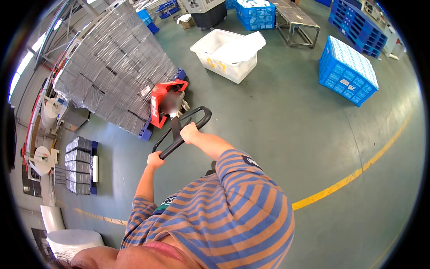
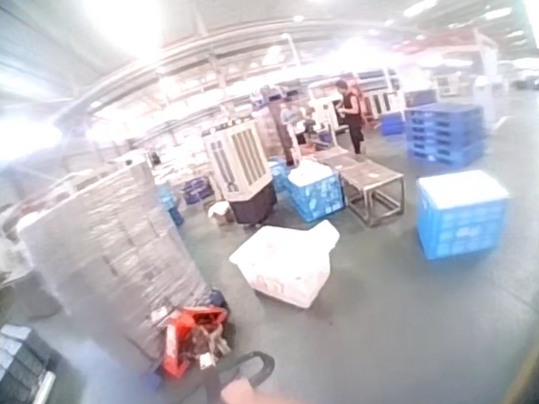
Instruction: The person walks through a warehouse, operates a manual pallet jack to lift and transport a large shrink-wrapped pallet, and moves a white plastic bin. The person hands the bin to a coworker and continues to maneuver the pallet jack with the loaded pallet across the floor.
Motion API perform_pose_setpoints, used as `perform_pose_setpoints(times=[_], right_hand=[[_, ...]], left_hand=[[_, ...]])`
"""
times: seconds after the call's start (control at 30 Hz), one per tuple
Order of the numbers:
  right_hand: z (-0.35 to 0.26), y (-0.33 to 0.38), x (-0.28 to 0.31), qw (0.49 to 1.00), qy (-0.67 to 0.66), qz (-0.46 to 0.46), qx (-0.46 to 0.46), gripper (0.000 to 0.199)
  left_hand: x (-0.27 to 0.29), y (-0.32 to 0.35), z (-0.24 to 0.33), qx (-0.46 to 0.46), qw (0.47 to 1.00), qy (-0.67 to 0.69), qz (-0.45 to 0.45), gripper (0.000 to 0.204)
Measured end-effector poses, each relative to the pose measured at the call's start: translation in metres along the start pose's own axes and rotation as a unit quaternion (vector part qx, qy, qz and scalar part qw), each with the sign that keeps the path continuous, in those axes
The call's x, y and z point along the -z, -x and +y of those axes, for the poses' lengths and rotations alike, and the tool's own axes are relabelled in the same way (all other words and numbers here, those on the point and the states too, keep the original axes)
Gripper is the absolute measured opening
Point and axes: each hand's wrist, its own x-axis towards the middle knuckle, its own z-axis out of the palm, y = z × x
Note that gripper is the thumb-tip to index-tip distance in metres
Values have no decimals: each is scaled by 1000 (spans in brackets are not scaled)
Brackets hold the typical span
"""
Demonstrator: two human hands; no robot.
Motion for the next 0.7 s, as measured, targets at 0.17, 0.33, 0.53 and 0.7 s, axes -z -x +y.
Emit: perform_pose_setpoints(times=[0.17, 0.33, 0.53, 0.7], right_hand=[[-22, 68, -21, 1000, 11, 25, 6, 11], [-21, 145, -32, 999, 25, 47, 3, 13], [-29, 257, -51, 965, -47, 248, 68, 34], [-50, 394, -52, 901, -182, 393, 18, 59]], left_hand=[[-25, 61, 17, -1, 1000, 15, 19, 22], [-54, 133, 60, 4, 1000, 17, -8, 25], [-69, 211, 91, -19, 1000, 20, 6, 28], [-32, 290, 122, -52, 994, 57, 74, 36]])
